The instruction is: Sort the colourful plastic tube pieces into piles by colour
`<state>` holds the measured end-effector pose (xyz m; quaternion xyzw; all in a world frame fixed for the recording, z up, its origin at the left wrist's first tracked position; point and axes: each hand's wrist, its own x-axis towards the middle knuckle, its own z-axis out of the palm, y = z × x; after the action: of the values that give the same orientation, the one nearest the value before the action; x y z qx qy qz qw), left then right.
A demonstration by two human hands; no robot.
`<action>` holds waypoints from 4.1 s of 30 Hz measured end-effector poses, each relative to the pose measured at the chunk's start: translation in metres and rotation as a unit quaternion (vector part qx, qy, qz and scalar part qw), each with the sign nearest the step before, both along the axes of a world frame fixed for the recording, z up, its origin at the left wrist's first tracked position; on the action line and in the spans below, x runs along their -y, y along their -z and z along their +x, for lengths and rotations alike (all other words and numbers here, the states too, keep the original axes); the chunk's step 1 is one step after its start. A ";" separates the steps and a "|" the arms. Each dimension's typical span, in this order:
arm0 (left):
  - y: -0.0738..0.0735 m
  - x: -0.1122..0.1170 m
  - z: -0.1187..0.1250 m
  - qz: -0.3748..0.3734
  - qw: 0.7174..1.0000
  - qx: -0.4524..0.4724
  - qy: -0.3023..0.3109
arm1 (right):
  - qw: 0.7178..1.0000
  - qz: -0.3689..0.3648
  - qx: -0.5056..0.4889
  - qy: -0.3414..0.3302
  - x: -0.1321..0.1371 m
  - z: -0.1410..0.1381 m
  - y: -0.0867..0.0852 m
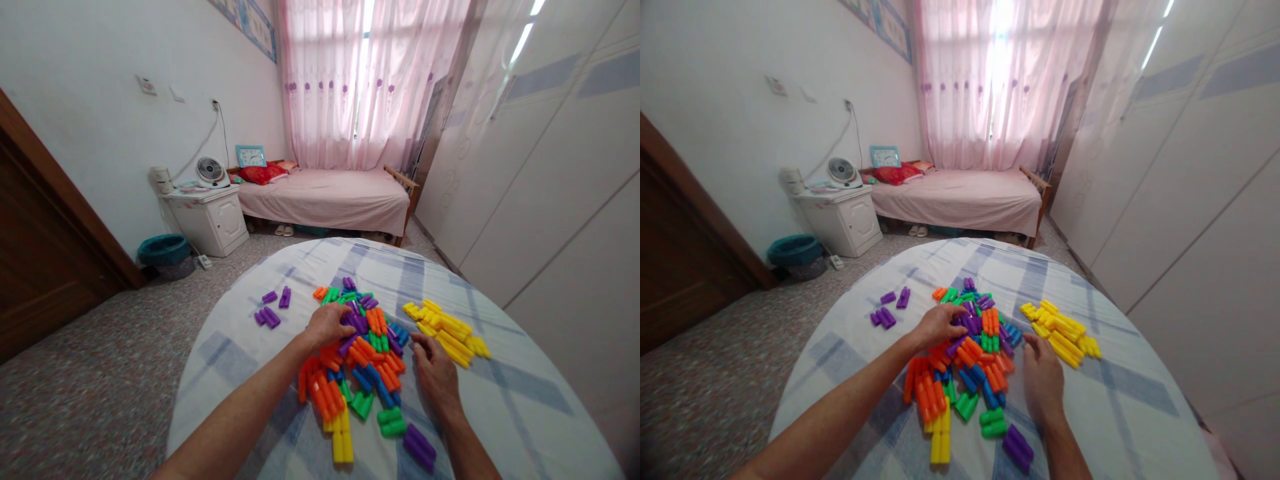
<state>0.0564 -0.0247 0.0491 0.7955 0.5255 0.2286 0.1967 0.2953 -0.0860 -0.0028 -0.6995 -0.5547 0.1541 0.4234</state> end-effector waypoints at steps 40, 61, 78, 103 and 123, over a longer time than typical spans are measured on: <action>0.007 0.007 -0.012 0.064 0.998 -0.004 0.028 | 1.000 -0.003 0.007 0.001 0.000 -0.001 0.001; 0.003 -0.013 -0.144 0.134 0.936 -0.082 -0.315 | 1.000 -0.009 0.024 0.014 -0.001 0.003 0.003; 0.000 0.057 -0.019 0.067 0.998 -0.006 0.001 | 1.000 0.012 0.019 -0.001 0.000 0.000 0.002; 0.009 0.014 -0.111 0.254 0.939 -0.032 -0.230 | 1.000 0.009 0.019 0.005 -0.001 -0.001 0.002; 0.010 -0.120 0.029 0.051 0.997 -0.061 -0.024 | 1.000 -0.015 0.018 -0.021 -0.004 0.008 0.011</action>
<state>0.0857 0.0954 0.0393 0.8043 0.5429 0.2105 0.1183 0.3034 -0.0821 -0.0142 -0.6967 -0.5744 0.1585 0.3994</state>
